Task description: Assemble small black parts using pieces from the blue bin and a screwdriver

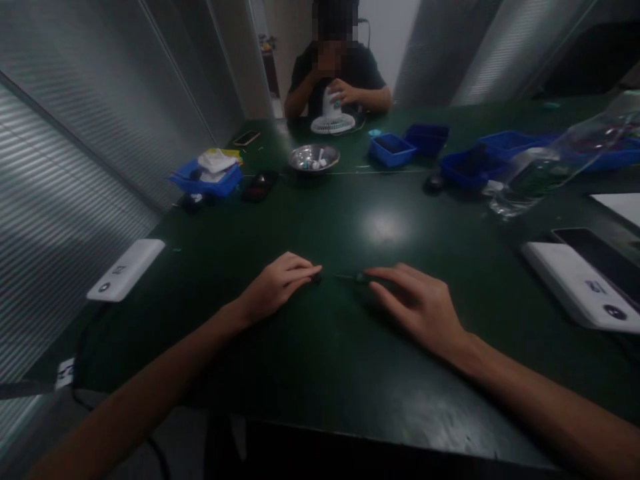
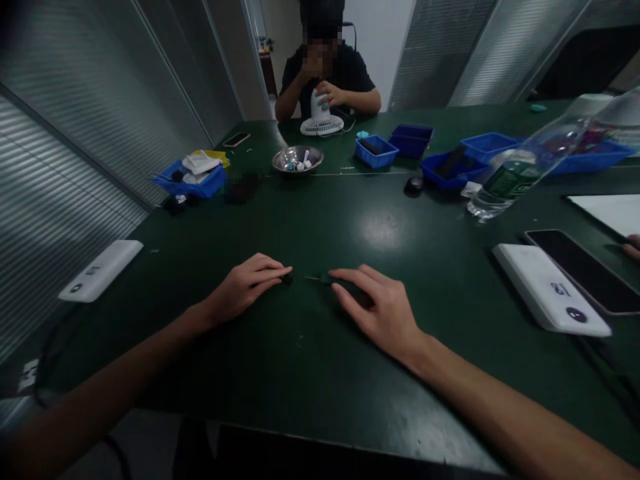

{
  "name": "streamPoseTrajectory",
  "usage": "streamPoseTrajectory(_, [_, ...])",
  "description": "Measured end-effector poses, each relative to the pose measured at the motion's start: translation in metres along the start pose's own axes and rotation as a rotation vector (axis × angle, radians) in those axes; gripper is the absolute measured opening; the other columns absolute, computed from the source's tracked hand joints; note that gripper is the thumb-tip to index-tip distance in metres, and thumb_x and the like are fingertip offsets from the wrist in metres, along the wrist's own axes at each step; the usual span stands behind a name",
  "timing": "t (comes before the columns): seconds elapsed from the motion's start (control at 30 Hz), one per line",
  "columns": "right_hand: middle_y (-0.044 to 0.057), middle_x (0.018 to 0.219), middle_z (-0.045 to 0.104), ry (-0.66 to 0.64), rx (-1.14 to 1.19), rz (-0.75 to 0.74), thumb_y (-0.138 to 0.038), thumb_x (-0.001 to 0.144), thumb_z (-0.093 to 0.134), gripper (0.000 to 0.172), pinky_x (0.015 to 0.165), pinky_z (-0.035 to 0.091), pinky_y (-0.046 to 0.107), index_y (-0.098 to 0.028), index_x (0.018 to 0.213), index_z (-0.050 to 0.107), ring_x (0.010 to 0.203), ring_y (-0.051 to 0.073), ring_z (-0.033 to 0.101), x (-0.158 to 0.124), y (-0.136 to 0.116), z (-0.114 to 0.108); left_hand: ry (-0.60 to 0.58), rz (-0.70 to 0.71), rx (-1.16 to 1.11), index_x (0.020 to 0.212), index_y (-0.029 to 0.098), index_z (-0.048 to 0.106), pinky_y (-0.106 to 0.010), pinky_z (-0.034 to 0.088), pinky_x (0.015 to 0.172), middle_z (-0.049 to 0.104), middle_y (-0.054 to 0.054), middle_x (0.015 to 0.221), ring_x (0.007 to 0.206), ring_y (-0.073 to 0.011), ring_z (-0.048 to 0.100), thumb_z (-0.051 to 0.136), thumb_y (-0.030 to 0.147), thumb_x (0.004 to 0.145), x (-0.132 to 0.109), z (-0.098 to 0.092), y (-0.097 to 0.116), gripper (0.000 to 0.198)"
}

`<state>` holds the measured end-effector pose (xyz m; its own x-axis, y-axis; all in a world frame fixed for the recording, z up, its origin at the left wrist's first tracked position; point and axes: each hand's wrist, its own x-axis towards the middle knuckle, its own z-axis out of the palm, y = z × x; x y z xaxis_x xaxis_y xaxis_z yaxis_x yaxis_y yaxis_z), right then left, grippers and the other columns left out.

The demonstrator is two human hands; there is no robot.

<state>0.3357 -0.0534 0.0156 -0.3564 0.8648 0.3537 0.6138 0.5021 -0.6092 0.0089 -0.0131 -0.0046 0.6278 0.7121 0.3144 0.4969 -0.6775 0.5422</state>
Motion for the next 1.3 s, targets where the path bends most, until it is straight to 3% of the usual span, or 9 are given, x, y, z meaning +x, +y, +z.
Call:
streamPoseTrajectory(0.17, [0.006,0.103,0.076,-0.136,0.127,0.036,-0.043,0.106,0.057,0.032,0.063,0.061,0.039,-0.042,0.135,0.071,0.078,0.023,0.073,0.005,-0.001,0.008,0.025,-0.073,-0.097,0.157,0.037,0.054,-0.045,0.06,0.102,0.072,-0.006,0.131,0.119,-0.0233,0.066,0.061,0.018,0.105,0.005,0.004,0.005,0.056])
streamPoseTrajectory(0.3, [0.005,0.114,0.077,-0.13,0.212,0.109,-0.04,0.105,0.059,0.031,0.074,0.066,0.042,-0.046,0.133,0.07,0.093,0.025,0.076,0.017,-0.003,0.015,0.061,-0.185,-0.174,0.156,0.038,0.054,-0.043,0.063,0.098,0.073,-0.005,0.127,0.116,-0.0222,0.068,0.064,0.019,0.103,0.012,0.004,0.0,0.056])
streamPoseTrajectory(0.57, [0.004,0.101,0.076,0.028,0.152,0.253,-0.035,0.105,0.06,0.017,0.069,0.06,0.03,-0.027,0.114,0.072,0.087,0.02,0.075,0.062,0.001,0.019,0.022,-0.37,-0.26,0.142,0.025,0.065,-0.043,0.059,0.101,0.073,-0.006,0.12,0.112,-0.0216,0.068,0.067,0.011,0.097,0.039,-0.003,-0.008,0.047])
streamPoseTrajectory(0.77, [0.003,0.1,0.077,-0.011,0.17,0.179,-0.032,0.1,0.069,0.014,0.073,0.06,0.027,-0.025,0.112,0.074,0.086,0.018,0.075,0.081,0.004,0.022,0.007,-0.4,-0.301,0.145,0.028,0.061,-0.043,0.053,0.105,0.072,-0.003,0.116,0.11,-0.0208,0.066,0.069,0.005,0.093,0.047,-0.002,-0.008,0.057])
streamPoseTrajectory(1.3, [0.003,0.097,0.083,-0.04,0.154,0.149,-0.028,0.099,0.07,0.013,0.069,0.064,0.023,-0.025,0.108,0.078,0.08,0.018,0.08,0.075,0.009,0.021,0.027,-0.405,-0.312,0.146,0.029,0.058,-0.04,0.055,0.099,0.072,-0.004,0.117,0.108,-0.0208,0.066,0.065,0.002,0.096,0.047,-0.001,-0.008,0.057])
